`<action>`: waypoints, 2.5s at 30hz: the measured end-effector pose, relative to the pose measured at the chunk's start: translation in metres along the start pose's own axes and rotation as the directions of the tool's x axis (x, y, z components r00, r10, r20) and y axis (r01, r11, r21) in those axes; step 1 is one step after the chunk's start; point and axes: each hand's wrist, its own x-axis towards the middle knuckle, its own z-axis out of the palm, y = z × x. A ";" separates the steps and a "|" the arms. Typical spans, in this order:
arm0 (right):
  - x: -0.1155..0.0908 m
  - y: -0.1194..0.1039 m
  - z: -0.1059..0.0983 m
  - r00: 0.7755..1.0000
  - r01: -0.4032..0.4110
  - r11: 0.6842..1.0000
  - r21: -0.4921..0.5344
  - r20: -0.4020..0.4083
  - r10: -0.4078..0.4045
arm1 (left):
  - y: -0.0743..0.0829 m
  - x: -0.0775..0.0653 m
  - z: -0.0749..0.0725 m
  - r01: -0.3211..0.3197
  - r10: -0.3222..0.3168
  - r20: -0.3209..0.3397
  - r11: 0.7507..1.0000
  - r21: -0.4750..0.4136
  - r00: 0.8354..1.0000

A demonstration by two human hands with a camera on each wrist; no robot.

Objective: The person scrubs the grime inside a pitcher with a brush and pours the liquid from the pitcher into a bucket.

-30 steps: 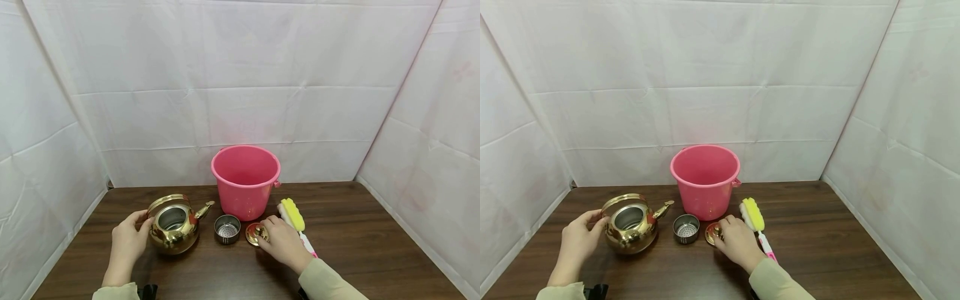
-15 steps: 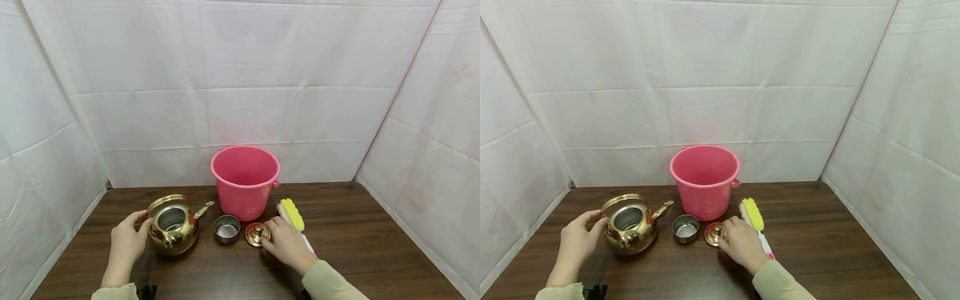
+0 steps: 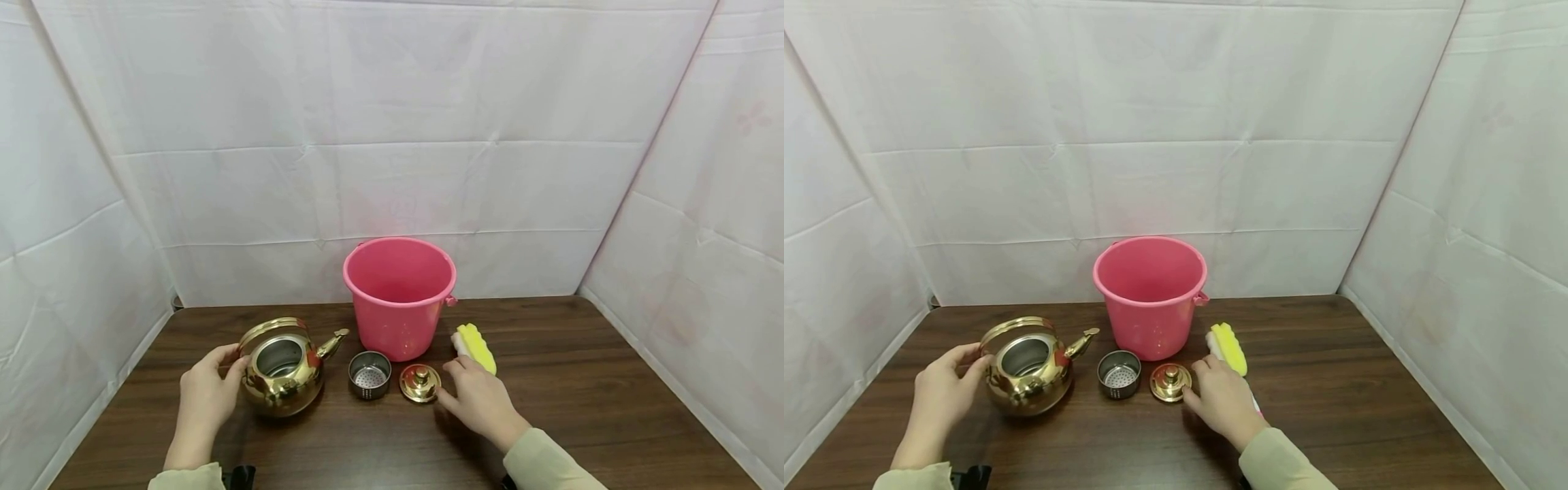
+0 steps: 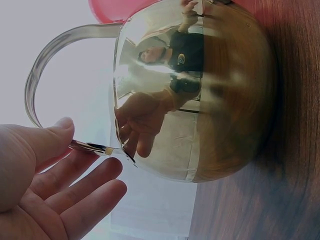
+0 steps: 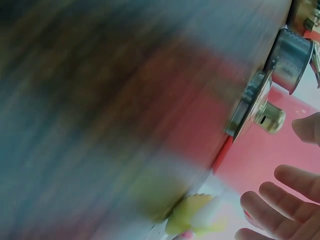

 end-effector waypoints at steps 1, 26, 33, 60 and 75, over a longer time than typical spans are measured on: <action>0.000 0.000 -0.001 1.000 -0.005 1.000 -0.002 0.003 0.005 | 0.000 0.000 0.000 0.001 -0.001 0.002 1.000 -0.002 1.000; -0.004 0.017 -0.015 0.977 -0.164 0.986 -0.040 0.132 0.168 | 0.000 0.000 -0.003 0.019 -0.019 0.016 1.000 0.006 1.000; -0.009 0.027 -0.022 0.951 -0.233 0.971 -0.047 0.199 0.238 | 0.000 0.000 -0.002 0.017 -0.017 0.012 1.000 -0.002 1.000; -0.027 0.054 -0.035 0.749 -0.420 0.901 -0.106 0.519 0.411 | 0.001 0.001 -0.001 0.033 -0.033 0.037 0.999 -0.012 0.999; -0.025 0.057 -0.039 0.809 -0.480 0.875 0.058 0.415 0.416 | 0.001 0.002 -0.003 0.027 -0.026 0.050 1.000 -0.011 0.998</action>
